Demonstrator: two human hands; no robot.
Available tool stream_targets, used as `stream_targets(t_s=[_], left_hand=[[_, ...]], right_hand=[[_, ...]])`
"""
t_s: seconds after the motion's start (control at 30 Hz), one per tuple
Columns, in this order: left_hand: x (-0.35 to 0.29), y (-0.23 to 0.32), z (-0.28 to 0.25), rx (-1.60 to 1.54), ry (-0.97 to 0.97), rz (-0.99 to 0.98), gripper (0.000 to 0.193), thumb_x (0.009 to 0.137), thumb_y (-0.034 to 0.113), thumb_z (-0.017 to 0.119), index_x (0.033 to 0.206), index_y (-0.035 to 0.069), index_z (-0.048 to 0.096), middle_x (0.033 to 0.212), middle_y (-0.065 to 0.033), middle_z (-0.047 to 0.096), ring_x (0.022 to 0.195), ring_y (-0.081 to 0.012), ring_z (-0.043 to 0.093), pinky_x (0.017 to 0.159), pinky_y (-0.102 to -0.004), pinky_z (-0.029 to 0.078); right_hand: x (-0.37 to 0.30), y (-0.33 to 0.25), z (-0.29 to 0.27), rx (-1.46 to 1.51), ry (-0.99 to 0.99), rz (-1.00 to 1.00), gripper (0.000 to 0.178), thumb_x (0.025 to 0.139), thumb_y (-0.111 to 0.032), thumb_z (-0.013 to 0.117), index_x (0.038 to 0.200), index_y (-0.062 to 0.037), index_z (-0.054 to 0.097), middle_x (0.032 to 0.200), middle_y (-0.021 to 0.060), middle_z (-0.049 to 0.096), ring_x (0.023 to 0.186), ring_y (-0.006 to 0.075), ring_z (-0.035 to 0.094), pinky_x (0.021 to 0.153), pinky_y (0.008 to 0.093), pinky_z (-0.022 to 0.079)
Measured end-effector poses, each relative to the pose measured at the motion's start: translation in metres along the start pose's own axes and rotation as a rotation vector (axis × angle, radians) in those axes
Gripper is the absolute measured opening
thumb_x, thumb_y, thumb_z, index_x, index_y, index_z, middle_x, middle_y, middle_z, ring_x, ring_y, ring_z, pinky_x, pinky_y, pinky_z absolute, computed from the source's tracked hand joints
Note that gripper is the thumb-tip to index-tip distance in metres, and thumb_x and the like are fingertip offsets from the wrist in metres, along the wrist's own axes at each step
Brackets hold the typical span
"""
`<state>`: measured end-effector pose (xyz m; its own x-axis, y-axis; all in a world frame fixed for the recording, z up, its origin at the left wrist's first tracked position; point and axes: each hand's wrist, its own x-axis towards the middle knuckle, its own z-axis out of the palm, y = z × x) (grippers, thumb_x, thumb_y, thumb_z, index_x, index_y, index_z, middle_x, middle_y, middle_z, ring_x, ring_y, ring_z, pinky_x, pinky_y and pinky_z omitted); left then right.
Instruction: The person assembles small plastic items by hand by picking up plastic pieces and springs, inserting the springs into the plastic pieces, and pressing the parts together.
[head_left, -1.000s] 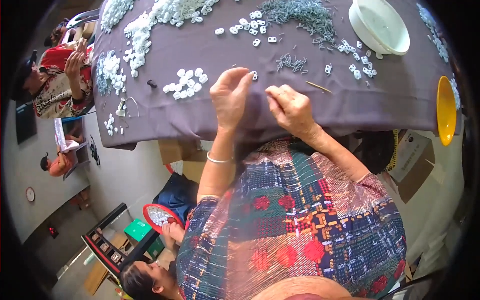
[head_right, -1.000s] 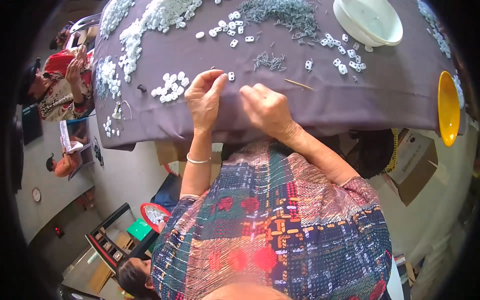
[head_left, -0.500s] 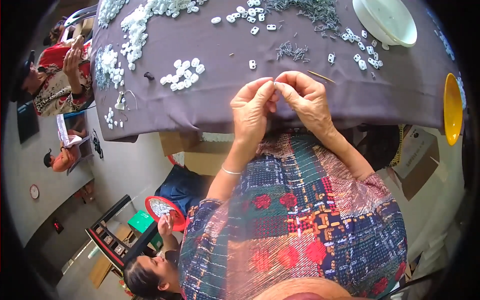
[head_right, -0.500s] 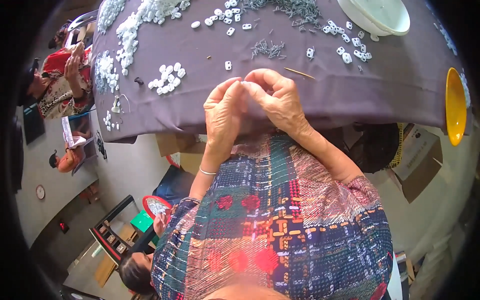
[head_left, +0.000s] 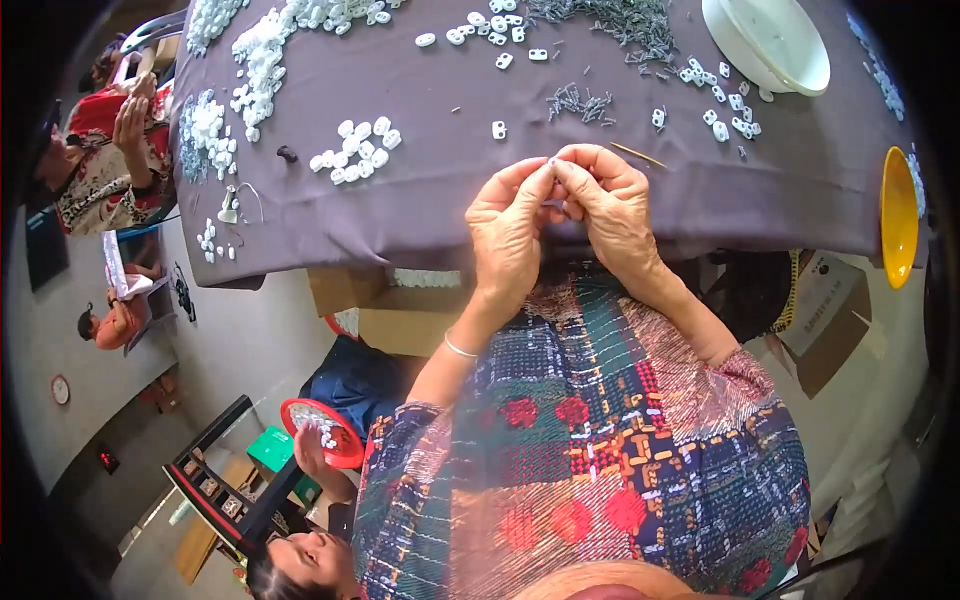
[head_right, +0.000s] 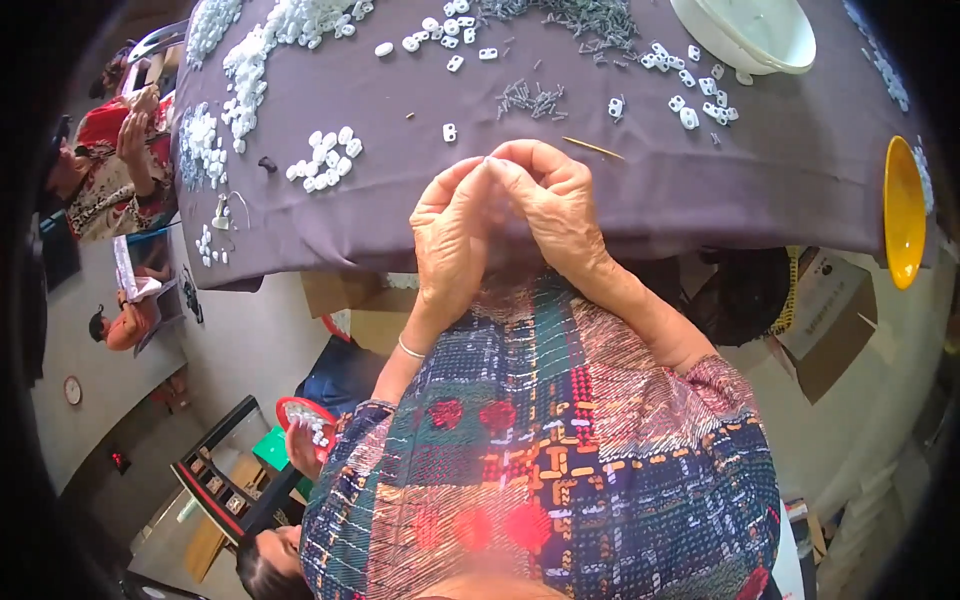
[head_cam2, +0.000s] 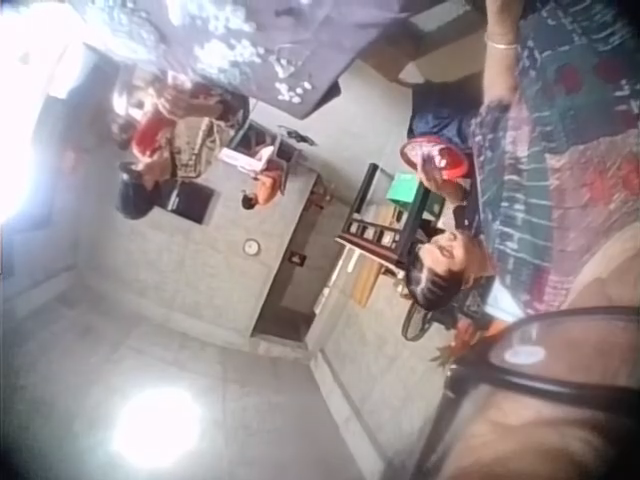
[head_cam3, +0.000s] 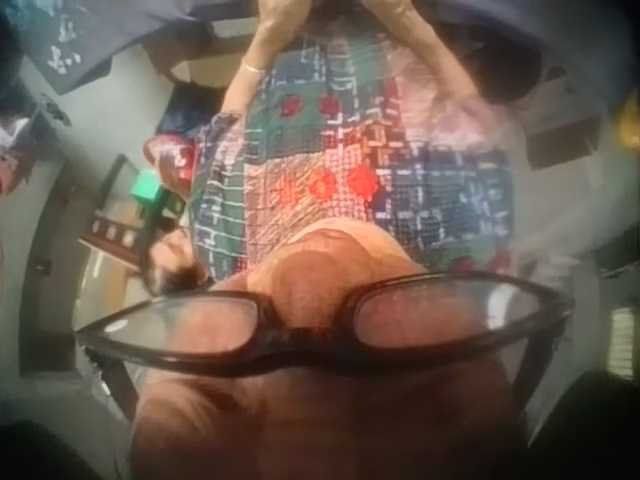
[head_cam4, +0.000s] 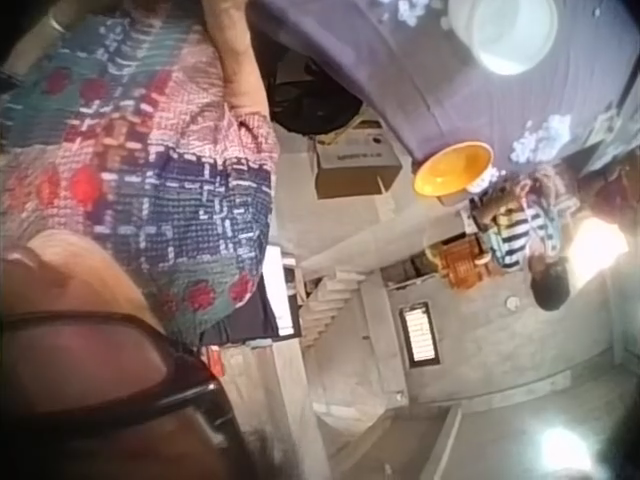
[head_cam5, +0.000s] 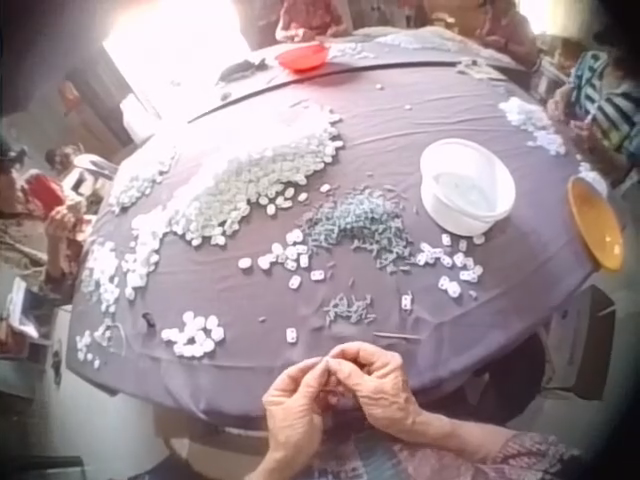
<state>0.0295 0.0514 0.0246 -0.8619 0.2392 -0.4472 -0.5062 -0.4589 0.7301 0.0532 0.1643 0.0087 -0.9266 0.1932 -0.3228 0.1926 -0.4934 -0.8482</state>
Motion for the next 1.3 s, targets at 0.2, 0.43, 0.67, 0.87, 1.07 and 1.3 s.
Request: stream_targets(t_s=[0.2, 0.43, 0.67, 0.87, 1.07, 1.3], left_hand=[[0.019, 0.003, 0.002, 0.562, 0.027, 0.378, 0.01, 0.079, 0.008, 0.064, 0.088, 0.003, 0.063, 0.078, -0.0044, 0.061, 0.069, -0.0133, 0.056, 0.059, -0.0249, 0.045], [0.066, 0.005, 0.009, 1.533, 0.16, 0.928, 0.011, 0.068, 0.02, 0.07, 0.074, 0.012, 0.064, 0.079, -0.0023, 0.056, 0.084, -0.0207, 0.05, 0.074, -0.0358, 0.039], [0.068, 0.008, -0.002, 1.413, -0.047, 0.942, 0.01, 0.069, 0.01, 0.069, 0.076, 0.008, 0.062, 0.076, -0.0036, 0.058, 0.074, -0.0221, 0.053, 0.068, -0.0329, 0.043], [0.065, 0.001, -0.007, 1.298, -0.076, 0.952, 0.013, 0.07, 0.001, 0.068, 0.08, 0.005, 0.061, 0.074, -0.0049, 0.06, 0.066, -0.0175, 0.056, 0.06, -0.028, 0.045], [0.058, 0.0, -0.008, 1.128, -0.028, 0.883, 0.017, 0.066, -0.004, 0.066, 0.078, 0.004, 0.059, 0.072, -0.0057, 0.059, 0.069, -0.0204, 0.055, 0.062, -0.0305, 0.045], [0.045, -0.002, -0.022, 1.301, -0.128, 0.977, 0.017, 0.069, -0.004, 0.066, 0.083, 0.004, 0.06, 0.077, -0.0039, 0.062, 0.069, -0.0159, 0.056, 0.061, -0.0273, 0.045]], right_hand=[[0.004, -0.012, -0.005, 0.051, 0.077, -0.07, 0.011, 0.088, -0.012, 0.055, 0.093, -0.0021, 0.057, 0.08, 0.0026, 0.061, 0.061, 0.0055, 0.054, 0.048, 0.0173, 0.042], [0.003, -0.025, -0.019, 0.055, 0.005, -0.024, 0.01, 0.09, -0.01, 0.05, 0.095, -0.0022, 0.053, 0.082, 0.0076, 0.061, 0.06, 0.0093, 0.058, 0.046, 0.0194, 0.044], [0.003, -0.023, -0.027, -0.054, -0.009, 0.022, 0.01, 0.089, -0.009, 0.051, 0.095, -0.0021, 0.054, 0.079, 0.0047, 0.06, 0.06, 0.0067, 0.057, 0.047, 0.0182, 0.044], [0.006, -0.017, -0.021, -0.194, -0.022, -0.011, 0.01, 0.087, -0.008, 0.054, 0.094, -0.0022, 0.058, 0.075, -0.0007, 0.058, 0.056, 0.0021, 0.05, 0.049, 0.0155, 0.041], [0.007, -0.017, -0.026, -0.287, 0.012, -0.058, 0.012, 0.086, -0.008, 0.057, 0.095, -0.0019, 0.059, 0.074, -0.0015, 0.058, 0.056, 0.0012, 0.049, 0.048, 0.015, 0.039], [0.008, -0.018, -0.024, -0.233, 0.025, 0.031, 0.012, 0.085, -0.009, 0.059, 0.095, -0.0027, 0.059, 0.075, -0.0005, 0.06, 0.056, 0.0021, 0.05, 0.047, 0.0151, 0.04]])
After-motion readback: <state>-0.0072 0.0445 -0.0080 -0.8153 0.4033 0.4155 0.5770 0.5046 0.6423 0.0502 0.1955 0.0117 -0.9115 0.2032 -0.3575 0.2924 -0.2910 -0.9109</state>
